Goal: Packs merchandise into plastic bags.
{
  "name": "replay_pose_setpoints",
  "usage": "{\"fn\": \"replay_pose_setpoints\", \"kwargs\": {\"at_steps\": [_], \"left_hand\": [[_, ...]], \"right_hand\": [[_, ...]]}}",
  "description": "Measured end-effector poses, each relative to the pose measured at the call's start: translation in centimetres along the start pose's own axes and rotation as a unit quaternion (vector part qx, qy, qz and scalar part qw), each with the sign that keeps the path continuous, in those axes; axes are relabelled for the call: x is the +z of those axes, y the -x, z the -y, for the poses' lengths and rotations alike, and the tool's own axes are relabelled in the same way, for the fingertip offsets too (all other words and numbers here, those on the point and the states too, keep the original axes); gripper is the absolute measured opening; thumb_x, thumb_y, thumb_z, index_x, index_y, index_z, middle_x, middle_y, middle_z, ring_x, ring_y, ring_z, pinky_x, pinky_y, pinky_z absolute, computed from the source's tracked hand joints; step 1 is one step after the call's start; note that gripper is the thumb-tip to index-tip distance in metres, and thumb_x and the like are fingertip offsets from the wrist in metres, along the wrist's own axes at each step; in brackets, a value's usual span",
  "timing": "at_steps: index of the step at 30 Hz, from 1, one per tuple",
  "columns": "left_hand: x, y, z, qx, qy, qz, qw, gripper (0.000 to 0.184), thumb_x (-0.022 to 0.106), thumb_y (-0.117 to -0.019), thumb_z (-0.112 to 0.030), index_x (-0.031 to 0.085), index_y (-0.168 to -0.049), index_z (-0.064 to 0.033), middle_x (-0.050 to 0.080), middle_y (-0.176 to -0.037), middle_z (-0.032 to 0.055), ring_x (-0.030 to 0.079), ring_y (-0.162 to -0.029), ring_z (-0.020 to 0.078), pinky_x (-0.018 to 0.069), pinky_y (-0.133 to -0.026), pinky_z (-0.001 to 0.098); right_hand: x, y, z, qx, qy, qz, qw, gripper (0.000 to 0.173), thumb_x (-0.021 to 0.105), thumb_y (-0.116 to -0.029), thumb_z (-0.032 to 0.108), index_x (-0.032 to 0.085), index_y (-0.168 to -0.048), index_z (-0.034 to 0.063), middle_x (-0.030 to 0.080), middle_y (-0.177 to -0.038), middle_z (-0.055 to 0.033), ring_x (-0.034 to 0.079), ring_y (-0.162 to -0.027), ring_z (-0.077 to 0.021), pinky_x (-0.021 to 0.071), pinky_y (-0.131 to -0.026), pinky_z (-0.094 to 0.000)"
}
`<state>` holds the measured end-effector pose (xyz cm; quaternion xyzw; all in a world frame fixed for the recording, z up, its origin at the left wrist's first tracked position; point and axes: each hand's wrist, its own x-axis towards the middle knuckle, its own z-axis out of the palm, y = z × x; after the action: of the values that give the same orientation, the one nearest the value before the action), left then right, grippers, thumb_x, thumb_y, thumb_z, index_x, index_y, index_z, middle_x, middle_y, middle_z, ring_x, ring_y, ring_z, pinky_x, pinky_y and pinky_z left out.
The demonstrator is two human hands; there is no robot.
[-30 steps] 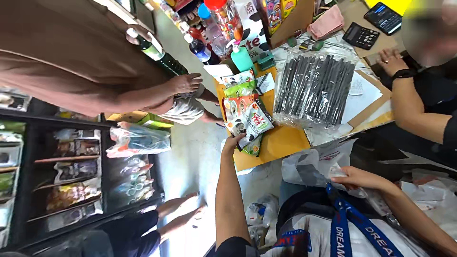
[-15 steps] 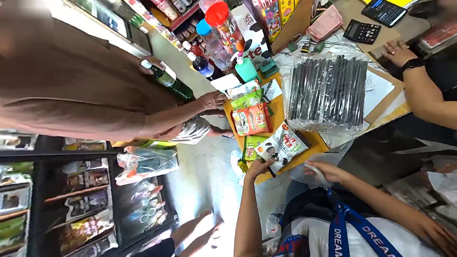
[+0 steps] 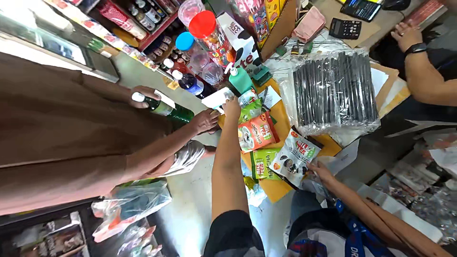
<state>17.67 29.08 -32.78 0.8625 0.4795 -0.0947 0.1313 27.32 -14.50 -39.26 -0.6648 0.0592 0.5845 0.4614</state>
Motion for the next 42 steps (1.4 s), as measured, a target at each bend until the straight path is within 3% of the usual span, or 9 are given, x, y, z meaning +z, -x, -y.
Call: {"fn": "replay_pose_setpoints", "kwargs": {"at_steps": [5,12,18,23,28,32,36,39,42], "left_hand": [[1.1,0.0,-0.5,-0.017,-0.023,0.045,0.999,0.032,0.055,-0.1018,-0.009,0.062,-0.128,0.0080,0.057,-0.136,0.0337,0.050,-0.132,0.0521,0.0375,-0.107,0.0697],[1.8,7.6,-2.6,0.022,0.086,-0.008,0.996,0.026,0.058,-0.1001,-0.010,0.068,-0.119,0.0052,0.065,-0.123,0.0308,0.060,-0.122,0.0486,0.0457,-0.102,0.0654],[3.3,11.2,-5.1,0.074,0.129,-0.068,0.987,0.021,0.058,-0.1003,-0.006,0.070,-0.113,0.0063,0.067,-0.117,0.0281,0.063,-0.116,0.0460,0.0487,-0.100,0.0607],[0.0,13.9,-5.6,0.088,0.170,-0.203,0.960,0.019,0.060,-0.0996,-0.006,0.071,-0.111,0.0047,0.068,-0.111,0.0266,0.066,-0.106,0.0448,0.0532,-0.091,0.0596],[-6.7,19.3,-7.2,0.116,0.197,-0.321,0.919,0.016,0.063,-0.0988,-0.007,0.072,-0.106,0.0046,0.070,-0.105,0.0218,0.069,-0.093,0.0346,0.0561,-0.083,0.0495],[-9.7,25.4,-8.5,0.079,0.293,-0.171,0.938,0.018,0.063,-0.1004,-0.013,0.070,-0.105,0.0023,0.069,-0.092,0.0125,0.065,-0.076,0.0170,0.0559,-0.072,0.0355],[-3.4,25.2,-8.9,0.089,0.390,0.077,0.913,0.027,0.057,-0.1038,-0.018,0.068,-0.109,0.0060,0.068,-0.093,0.0116,0.063,-0.081,0.0127,0.0528,-0.080,0.0329],[3.1,23.5,-8.8,0.106,0.415,0.167,0.888,0.027,0.056,-0.1043,-0.016,0.067,-0.109,0.0086,0.068,-0.095,0.0149,0.063,-0.084,0.0154,0.0530,-0.082,0.0346],[2.1,19.5,-6.8,0.058,0.329,0.183,0.925,0.032,0.052,-0.1061,-0.012,0.063,-0.128,0.0084,0.067,-0.124,0.0252,0.066,-0.115,0.0319,0.0506,-0.103,0.0470]], "right_hand": [[-0.5,-0.3,-0.8,0.011,0.023,-0.016,1.000,0.040,0.059,-0.1041,0.016,0.047,-0.137,-0.0031,0.065,-0.090,-0.0101,0.060,-0.068,-0.0113,0.0488,-0.058,-0.0274],[-1.4,0.2,-0.8,0.030,0.022,0.003,0.999,0.036,0.057,-0.1053,0.017,0.048,-0.135,-0.0015,0.065,-0.087,-0.0081,0.059,-0.066,-0.0094,0.0471,-0.056,-0.0248],[-0.8,1.1,-0.2,0.042,0.019,0.045,0.998,0.048,0.063,-0.1020,0.016,0.042,-0.143,0.0030,0.065,-0.107,-0.0125,0.064,-0.079,-0.0139,0.0514,-0.063,-0.0283],[-0.6,0.1,-0.7,0.026,0.027,0.010,0.999,0.051,0.067,-0.0988,0.010,0.043,-0.141,-0.0043,0.062,-0.109,-0.0153,0.062,-0.078,-0.0143,0.0548,-0.068,-0.0299],[-1.3,-0.5,-0.9,0.038,0.051,0.001,0.998,0.044,0.067,-0.0989,0.011,0.047,-0.136,-0.0031,0.061,-0.095,-0.0100,0.056,-0.068,-0.0108,0.0495,-0.061,-0.0276],[-2.9,-0.7,-1.4,0.047,0.045,0.001,0.998,0.036,0.065,-0.1002,0.011,0.050,-0.131,-0.0008,0.061,-0.089,-0.0072,0.055,-0.063,-0.0084,0.0473,-0.056,-0.0240],[-4.1,-0.4,-1.1,0.067,0.042,0.012,0.997,0.034,0.057,-0.1047,0.012,0.047,-0.134,0.0001,0.063,-0.092,-0.0072,0.058,-0.064,-0.0065,0.0469,-0.054,-0.0215],[-4.1,0.2,-0.7,0.086,0.033,0.010,0.996,0.034,0.048,-0.1093,0.023,0.045,-0.137,0.0029,0.062,-0.095,-0.0074,0.058,-0.067,-0.0080,0.0464,-0.054,-0.0234],[-3.8,0.6,-0.5,0.102,0.006,-0.014,0.995,0.048,0.044,-0.1098,0.037,0.041,-0.147,0.0064,0.061,-0.111,-0.0131,0.061,-0.081,-0.0155,0.0491,-0.064,-0.0302]]}}
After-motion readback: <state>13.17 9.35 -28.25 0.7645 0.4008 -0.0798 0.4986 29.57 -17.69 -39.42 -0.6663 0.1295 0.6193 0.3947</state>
